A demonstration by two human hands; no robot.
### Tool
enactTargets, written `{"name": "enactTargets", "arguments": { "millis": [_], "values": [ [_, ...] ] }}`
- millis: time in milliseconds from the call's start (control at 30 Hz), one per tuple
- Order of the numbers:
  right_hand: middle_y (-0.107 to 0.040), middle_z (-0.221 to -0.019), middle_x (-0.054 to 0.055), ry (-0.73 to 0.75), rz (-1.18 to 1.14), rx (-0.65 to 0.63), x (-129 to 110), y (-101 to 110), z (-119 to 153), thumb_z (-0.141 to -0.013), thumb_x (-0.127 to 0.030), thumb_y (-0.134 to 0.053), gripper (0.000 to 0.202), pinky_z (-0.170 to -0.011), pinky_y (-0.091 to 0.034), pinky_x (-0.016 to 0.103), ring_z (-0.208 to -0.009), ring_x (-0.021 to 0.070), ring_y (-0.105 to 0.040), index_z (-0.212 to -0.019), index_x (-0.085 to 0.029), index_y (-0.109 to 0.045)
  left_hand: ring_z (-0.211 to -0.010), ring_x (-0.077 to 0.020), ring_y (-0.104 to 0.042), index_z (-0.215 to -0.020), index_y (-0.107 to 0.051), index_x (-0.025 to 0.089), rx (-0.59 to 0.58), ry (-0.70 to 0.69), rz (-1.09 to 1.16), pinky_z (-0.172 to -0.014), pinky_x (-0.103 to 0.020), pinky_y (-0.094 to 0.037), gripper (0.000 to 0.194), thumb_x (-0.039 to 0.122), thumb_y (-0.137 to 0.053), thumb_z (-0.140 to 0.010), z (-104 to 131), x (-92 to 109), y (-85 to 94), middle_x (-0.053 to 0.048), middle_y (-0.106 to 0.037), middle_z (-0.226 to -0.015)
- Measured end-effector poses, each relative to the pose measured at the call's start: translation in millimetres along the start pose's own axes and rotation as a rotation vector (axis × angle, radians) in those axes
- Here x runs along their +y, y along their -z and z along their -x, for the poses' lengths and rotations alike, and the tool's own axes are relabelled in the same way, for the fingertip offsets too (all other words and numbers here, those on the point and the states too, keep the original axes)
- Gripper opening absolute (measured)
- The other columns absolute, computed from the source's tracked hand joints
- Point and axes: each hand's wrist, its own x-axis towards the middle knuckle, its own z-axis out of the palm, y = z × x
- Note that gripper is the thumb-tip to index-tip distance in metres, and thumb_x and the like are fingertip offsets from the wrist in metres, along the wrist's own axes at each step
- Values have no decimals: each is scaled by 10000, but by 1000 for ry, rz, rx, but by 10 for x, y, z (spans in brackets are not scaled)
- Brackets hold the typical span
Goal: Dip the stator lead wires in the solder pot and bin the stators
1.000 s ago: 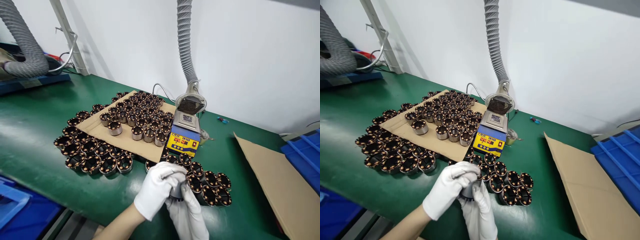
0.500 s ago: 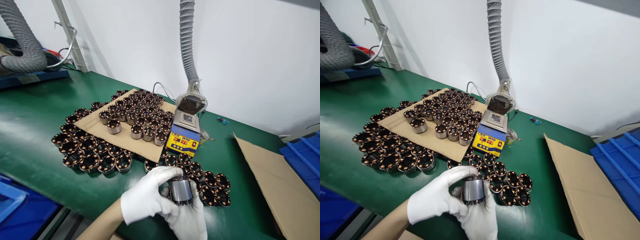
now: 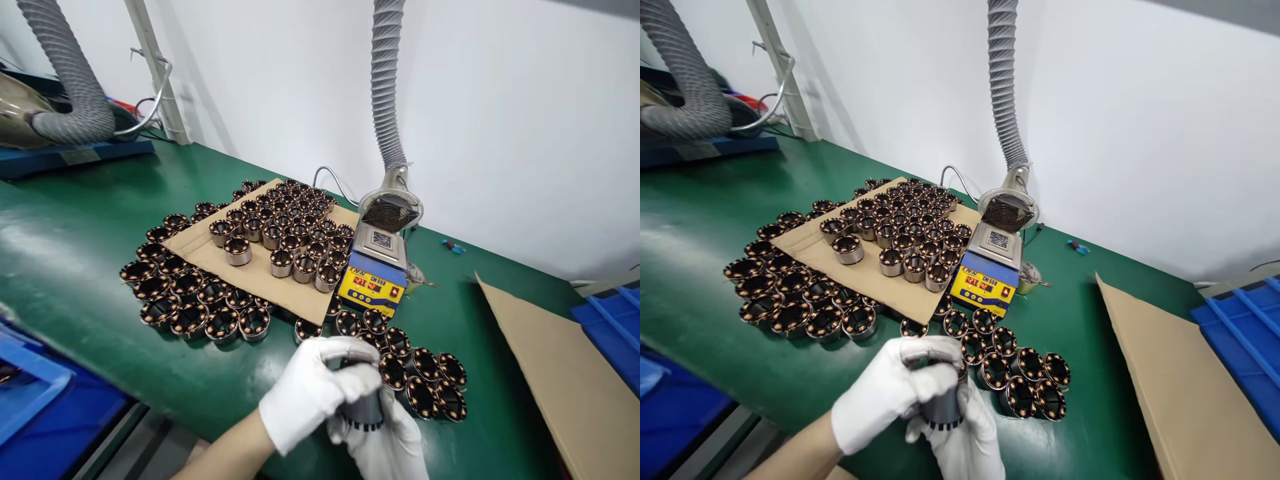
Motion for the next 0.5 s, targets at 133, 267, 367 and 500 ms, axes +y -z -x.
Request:
{"name": "enactTargets", "arguments": {
  "millis": [133,267,367,500],
  "values": [
    [-710,-878,59,280,266,143,130,36,-7,-562,-425,-861,632,-536,-529,335,-642,208,-651,-1106,-240,-598,-640,-119,-641,-691,-730,173,222,-107,25,-633,-192,-501,183,79,-588,-625,-4,37,40,25,-721,-653],
    [-670,-1108,95,566,591,496,293,106,0,-503,-302,-884,738,-820,-536,411,-955,272,-650,-1154,-254,-541,-854,-148,-678,-992,-701,173,201,-142,278,-830,-236,-513,352,313,-780,-679,-29,28,88,-25,-755,-881],
    [-643,-1133,70,914,813,557,425,90,-66,-582,-241,-829,556,-979,-438,451,-1079,271,-594,-1077,-274,-578,-902,-181,-685,-1019,-697,167,-26,-32,286,-850,-278,-525,449,412,-810,-660,1,-41,-10,-72,-753,-953],
    [-635,-1091,43,1134,870,467,474,-12,-137,-651,-187,-775,414,-938,-460,420,-1036,237,-609,-1008,-302,-600,-668,-134,-690,-830,-730,142,86,-44,420,-671,-201,-535,311,399,-804,-672,20,-25,-61,-37,-743,-701]
  ]
}}
